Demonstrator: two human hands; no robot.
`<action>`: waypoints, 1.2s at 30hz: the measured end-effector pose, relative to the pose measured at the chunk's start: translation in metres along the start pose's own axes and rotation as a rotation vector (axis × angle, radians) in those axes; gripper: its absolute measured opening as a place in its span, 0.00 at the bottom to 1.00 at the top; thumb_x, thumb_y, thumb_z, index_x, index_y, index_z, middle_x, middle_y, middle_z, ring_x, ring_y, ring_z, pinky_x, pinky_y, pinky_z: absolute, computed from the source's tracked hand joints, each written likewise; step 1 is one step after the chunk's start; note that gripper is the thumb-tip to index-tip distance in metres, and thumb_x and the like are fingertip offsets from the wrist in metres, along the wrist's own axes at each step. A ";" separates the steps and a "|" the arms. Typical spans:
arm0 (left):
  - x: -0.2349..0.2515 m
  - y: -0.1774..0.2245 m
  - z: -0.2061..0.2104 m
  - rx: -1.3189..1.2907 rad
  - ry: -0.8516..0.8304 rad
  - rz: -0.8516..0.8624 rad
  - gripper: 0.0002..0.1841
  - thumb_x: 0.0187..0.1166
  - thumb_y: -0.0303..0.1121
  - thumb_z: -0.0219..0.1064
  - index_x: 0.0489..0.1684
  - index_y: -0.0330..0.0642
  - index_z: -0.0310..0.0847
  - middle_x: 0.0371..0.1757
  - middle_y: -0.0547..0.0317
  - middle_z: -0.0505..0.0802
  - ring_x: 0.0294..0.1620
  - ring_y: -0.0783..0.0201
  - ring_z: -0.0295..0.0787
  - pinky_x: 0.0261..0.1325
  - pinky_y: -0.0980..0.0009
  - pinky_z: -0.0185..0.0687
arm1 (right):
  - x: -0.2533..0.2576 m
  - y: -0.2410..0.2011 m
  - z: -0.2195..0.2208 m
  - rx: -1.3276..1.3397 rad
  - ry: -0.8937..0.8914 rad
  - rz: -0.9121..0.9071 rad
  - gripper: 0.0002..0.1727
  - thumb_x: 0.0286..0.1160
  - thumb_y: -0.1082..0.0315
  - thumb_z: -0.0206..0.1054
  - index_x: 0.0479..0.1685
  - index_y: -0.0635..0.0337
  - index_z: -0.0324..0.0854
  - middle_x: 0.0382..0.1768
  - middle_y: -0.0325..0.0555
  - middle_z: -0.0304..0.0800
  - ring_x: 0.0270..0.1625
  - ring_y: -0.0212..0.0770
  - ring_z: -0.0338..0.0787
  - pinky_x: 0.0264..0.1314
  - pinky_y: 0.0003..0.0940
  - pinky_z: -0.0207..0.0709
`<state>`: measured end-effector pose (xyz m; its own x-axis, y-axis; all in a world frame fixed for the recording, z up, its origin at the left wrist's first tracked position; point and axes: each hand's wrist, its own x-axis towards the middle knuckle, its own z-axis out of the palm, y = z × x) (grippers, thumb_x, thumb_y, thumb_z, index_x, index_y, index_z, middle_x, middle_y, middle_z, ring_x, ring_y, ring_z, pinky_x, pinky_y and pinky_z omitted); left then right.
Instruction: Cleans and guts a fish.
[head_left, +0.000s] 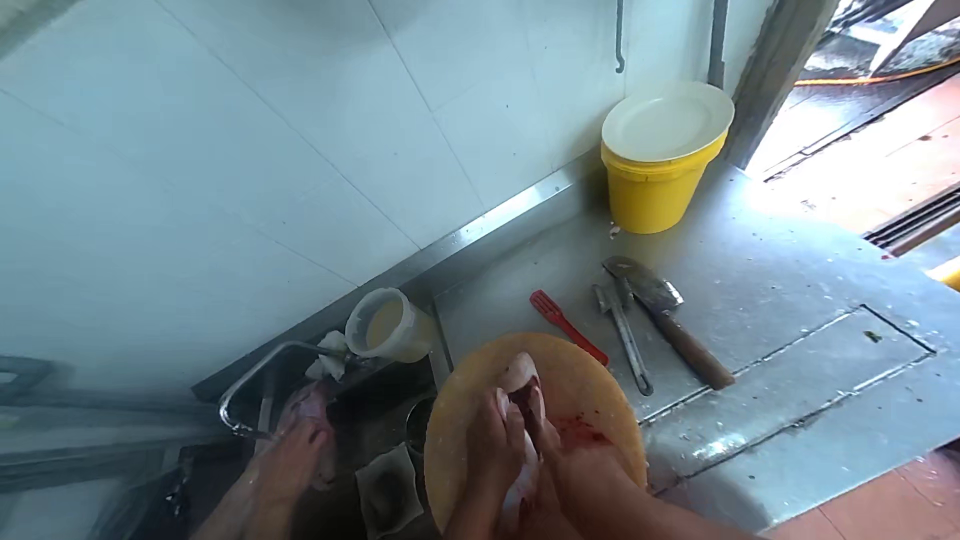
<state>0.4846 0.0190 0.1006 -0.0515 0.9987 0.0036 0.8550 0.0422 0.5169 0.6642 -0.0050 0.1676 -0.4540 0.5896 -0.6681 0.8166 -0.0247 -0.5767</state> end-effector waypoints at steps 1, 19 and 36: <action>0.001 0.001 -0.001 -0.002 -0.002 -0.005 0.29 0.82 0.46 0.51 0.73 0.32 0.72 0.48 0.47 0.92 0.48 0.54 0.92 0.53 0.51 0.89 | -0.006 -0.001 -0.002 -0.012 -0.025 0.001 0.32 0.86 0.69 0.56 0.91 0.54 0.57 0.53 0.70 0.90 0.58 0.73 0.90 0.56 0.74 0.82; 0.005 -0.015 -0.012 -0.111 -0.097 0.035 0.31 0.84 0.49 0.49 0.75 0.31 0.69 0.49 0.48 0.91 0.49 0.59 0.91 0.55 0.55 0.89 | -0.005 0.003 0.010 -0.013 -0.044 -0.121 0.31 0.87 0.67 0.57 0.90 0.49 0.61 0.57 0.69 0.89 0.59 0.73 0.90 0.56 0.75 0.82; 0.014 -0.021 -0.015 -0.170 -0.154 0.032 0.31 0.84 0.51 0.50 0.76 0.34 0.69 0.49 0.51 0.91 0.48 0.62 0.91 0.54 0.57 0.90 | -0.001 0.015 0.004 0.044 -0.021 -0.144 0.26 0.88 0.65 0.56 0.85 0.46 0.69 0.53 0.66 0.91 0.56 0.70 0.92 0.56 0.74 0.82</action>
<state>0.4583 0.0314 0.1023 0.0648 0.9926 -0.1022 0.7549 0.0183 0.6555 0.6760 -0.0093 0.1579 -0.5726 0.5729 -0.5864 0.7265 0.0232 -0.6867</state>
